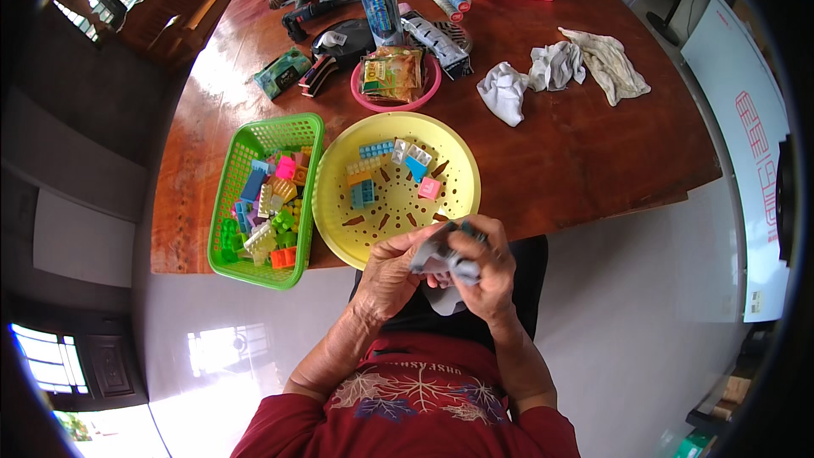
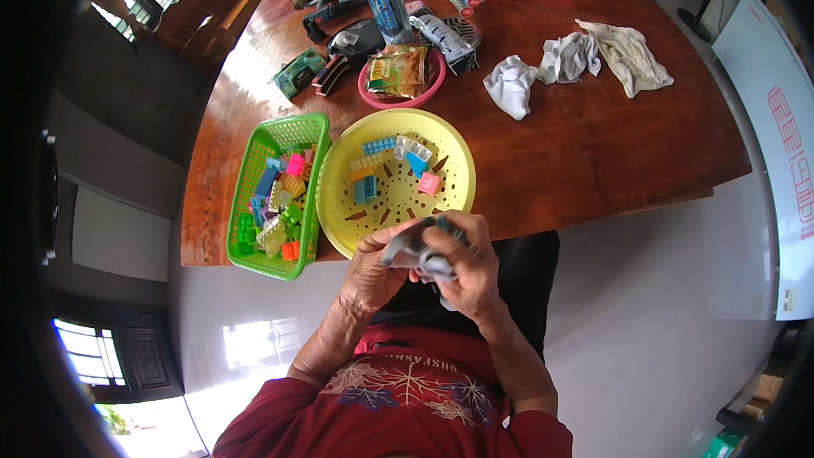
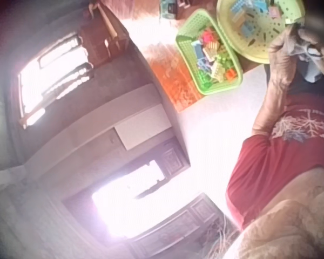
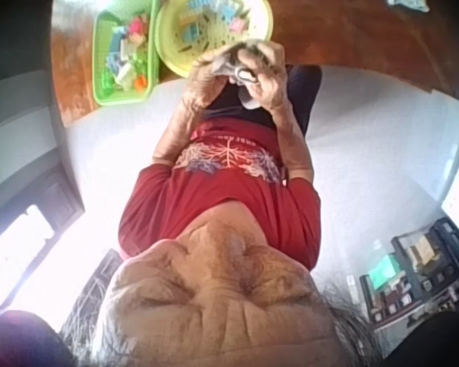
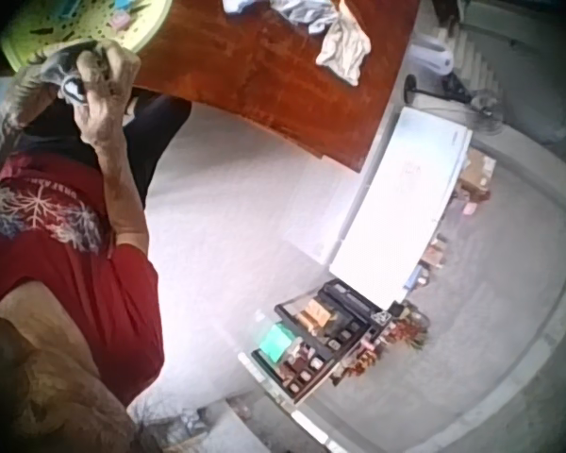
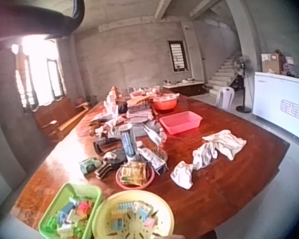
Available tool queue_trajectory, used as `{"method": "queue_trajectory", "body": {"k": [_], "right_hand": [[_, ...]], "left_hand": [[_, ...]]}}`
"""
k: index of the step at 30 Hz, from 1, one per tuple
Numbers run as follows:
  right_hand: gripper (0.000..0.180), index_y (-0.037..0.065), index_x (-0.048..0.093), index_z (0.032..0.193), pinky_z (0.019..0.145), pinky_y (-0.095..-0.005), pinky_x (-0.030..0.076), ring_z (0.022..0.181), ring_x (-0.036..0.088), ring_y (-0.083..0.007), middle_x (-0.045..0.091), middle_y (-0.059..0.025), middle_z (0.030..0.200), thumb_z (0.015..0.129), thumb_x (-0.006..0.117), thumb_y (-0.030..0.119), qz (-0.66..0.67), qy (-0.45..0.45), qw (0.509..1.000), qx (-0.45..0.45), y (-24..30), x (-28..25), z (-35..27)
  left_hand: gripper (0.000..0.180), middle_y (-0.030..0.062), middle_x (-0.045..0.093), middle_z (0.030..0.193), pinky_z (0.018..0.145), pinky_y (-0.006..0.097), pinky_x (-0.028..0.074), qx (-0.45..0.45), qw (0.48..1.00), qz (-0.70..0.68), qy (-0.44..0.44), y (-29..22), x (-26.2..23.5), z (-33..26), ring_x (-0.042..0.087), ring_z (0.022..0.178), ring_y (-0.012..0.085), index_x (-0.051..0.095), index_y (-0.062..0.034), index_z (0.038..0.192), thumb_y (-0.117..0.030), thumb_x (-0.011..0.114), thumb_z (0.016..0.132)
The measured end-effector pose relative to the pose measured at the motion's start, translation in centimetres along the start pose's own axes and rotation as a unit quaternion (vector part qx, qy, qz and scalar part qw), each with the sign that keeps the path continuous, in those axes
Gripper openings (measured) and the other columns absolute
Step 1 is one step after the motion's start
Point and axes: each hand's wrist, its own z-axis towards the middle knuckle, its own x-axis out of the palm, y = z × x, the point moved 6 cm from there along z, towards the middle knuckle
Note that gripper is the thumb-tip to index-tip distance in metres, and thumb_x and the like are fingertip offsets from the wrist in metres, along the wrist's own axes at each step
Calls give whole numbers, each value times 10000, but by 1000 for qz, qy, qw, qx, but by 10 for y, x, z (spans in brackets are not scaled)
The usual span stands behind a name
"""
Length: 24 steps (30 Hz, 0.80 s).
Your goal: The person sits at a wooden table and wipes small, colorful plastic building blocks with a grey cloth. They pick up individual blocks from a yellow colander, wipe them thoroughly, and place them into a green basket. The process is repetitive, handling one block at a time.
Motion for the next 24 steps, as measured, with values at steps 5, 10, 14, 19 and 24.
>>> {"method": "queue_trajectory", "body": {"k": [5, 10, 14, 19, 24], "right_hand": [[122, -5, 525, 910, 512, -223, 429, 589, 517, -67, 545, -36, 711, 824, 610, 14, 113, -98, 964, 221, -20, 2, -8], [224, -7, 531, 1006, 711, -328, 438, 797, 528, -189, 547, -105, 922, 807, 619, 45, 96, -90, 966, 224, -26, 13, -17], [446, 40, 527, 1167, 828, -399, 405, 995, 454, -318, 469, -162, 1111, 738, 649, 41, -110, -10, 994, -16, 4, 20, -11], [280, 17, 558, 1011, 704, -372, 451, 852, 533, -298, 523, -149, 958, 748, 645, 53, -9, 13, 999, 35, -13, 13, -4], [143, -1, 518, 957, 499, -312, 444, 516, 534, -214, 554, -113, 758, 854, 565, 88, 30, -10, 979, 202, -45, 12, -5]], "left_hand": [[280, 96, 641, 938, 572, 251, 514, 40, 994, 98, -27, 9, 4, 1, 611, 783, 175, 599, -22, 1140, -123, 582, 879], [203, 57, 647, 906, 610, 255, 514, 22, 998, -33, -45, 25, -5, 7, 601, 801, 123, 649, -39, 1048, -99, 620, 857], [84, 42, 651, 885, 602, 257, 519, 60, 996, -14, -65, 11, -17, 4, 619, 794, 133, 655, -36, 882, -106, 645, 837], [154, 48, 654, 917, 708, 288, 531, -6, 999, -11, -44, 16, -14, 2, 627, 808, 154, 659, -65, 982, -82, 646, 829], [229, 55, 655, 917, 629, 275, 539, -34, 997, 44, -47, 28, -10, -1, 614, 789, 135, 652, -52, 1062, -94, 644, 836]]}}
